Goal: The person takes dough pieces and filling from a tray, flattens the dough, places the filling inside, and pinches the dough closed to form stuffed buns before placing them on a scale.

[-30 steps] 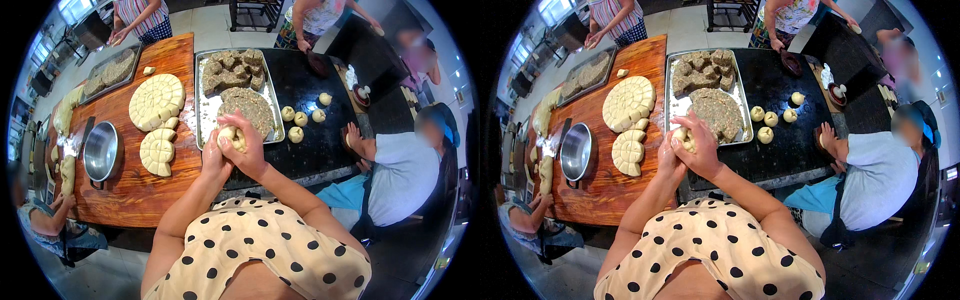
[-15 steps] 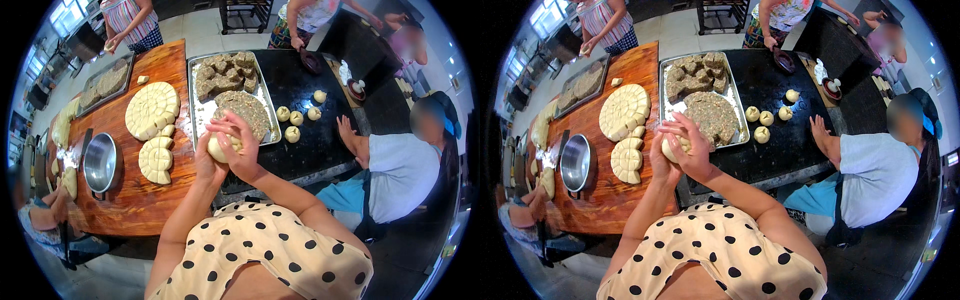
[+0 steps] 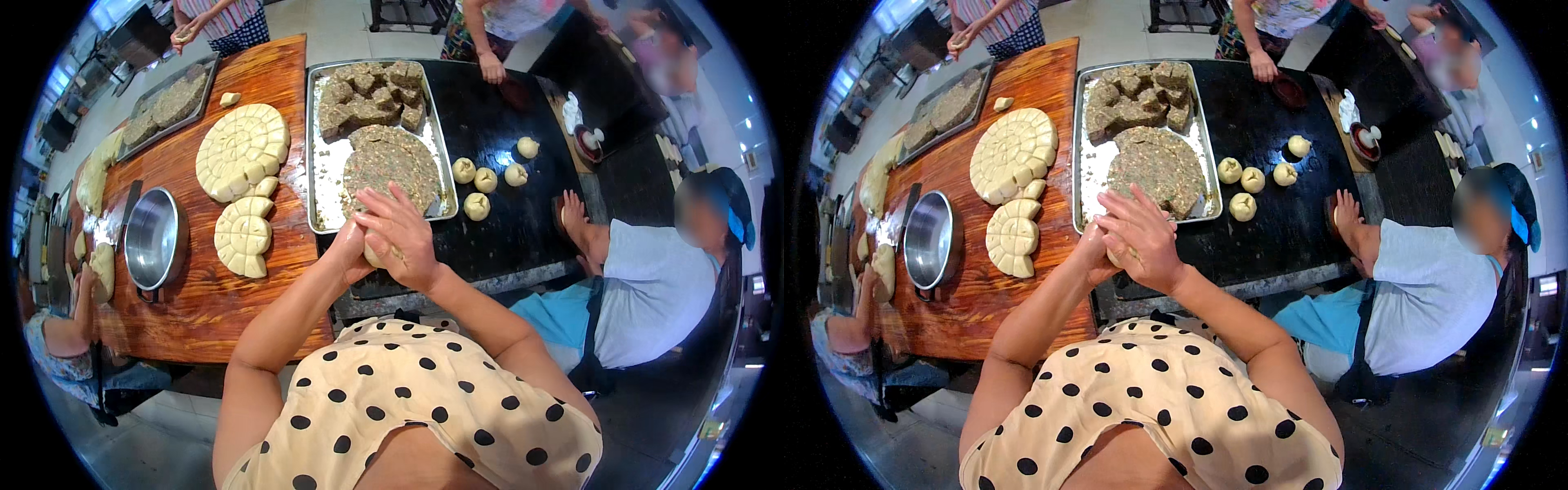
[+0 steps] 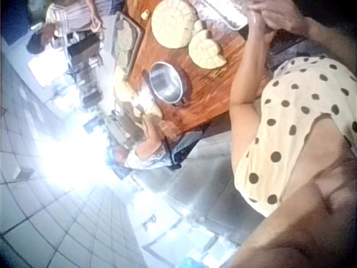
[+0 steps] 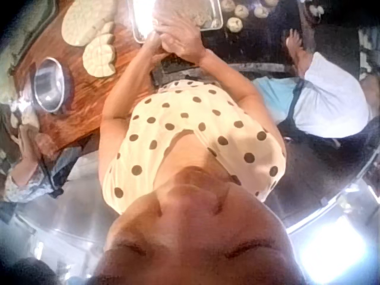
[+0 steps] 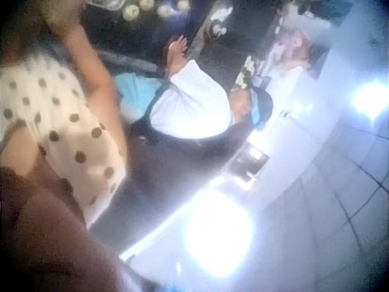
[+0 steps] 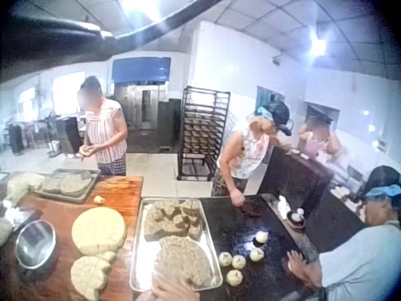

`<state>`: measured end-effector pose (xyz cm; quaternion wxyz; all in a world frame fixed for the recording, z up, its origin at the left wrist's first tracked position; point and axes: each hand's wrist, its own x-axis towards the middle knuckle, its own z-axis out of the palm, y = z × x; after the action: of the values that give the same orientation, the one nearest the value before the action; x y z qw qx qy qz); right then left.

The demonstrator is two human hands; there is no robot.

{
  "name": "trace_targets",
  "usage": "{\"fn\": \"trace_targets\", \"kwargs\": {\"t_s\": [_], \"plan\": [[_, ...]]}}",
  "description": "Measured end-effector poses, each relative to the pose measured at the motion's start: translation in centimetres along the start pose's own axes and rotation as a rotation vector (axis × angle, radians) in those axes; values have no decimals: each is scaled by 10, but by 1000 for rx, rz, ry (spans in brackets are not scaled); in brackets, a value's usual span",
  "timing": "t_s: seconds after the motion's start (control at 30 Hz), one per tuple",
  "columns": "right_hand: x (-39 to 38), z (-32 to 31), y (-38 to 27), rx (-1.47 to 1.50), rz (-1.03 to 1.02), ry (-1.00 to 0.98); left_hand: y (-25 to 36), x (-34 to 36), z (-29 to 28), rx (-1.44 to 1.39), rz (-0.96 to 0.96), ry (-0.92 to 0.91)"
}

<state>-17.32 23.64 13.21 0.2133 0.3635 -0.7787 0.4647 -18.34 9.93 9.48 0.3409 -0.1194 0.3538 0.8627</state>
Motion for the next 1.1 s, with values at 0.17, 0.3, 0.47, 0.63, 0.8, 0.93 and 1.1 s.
{"fn": "trace_targets", "kwargs": {"t_s": [0.17,0.3,0.47,0.63,0.8,0.93,1.1], "plan": [[-14,-2,0,-33,74,198,-6,22,3,155,82,-72],[-24,-9,34,208,420,403,-4,28,48,-268,121,-88],[-26,1,57,-103,279,419,-38,76,23,-334,137,122],[-32,2,79,-121,296,402,-36,88,29,-183,179,235],[-42,-9,94,118,383,397,-15,111,27,-132,-116,258],[-63,-19,110,-163,251,285,-52,137,1,-115,-224,238],[-58,-34,152,-108,306,329,-59,179,6,-113,-145,138]]}}
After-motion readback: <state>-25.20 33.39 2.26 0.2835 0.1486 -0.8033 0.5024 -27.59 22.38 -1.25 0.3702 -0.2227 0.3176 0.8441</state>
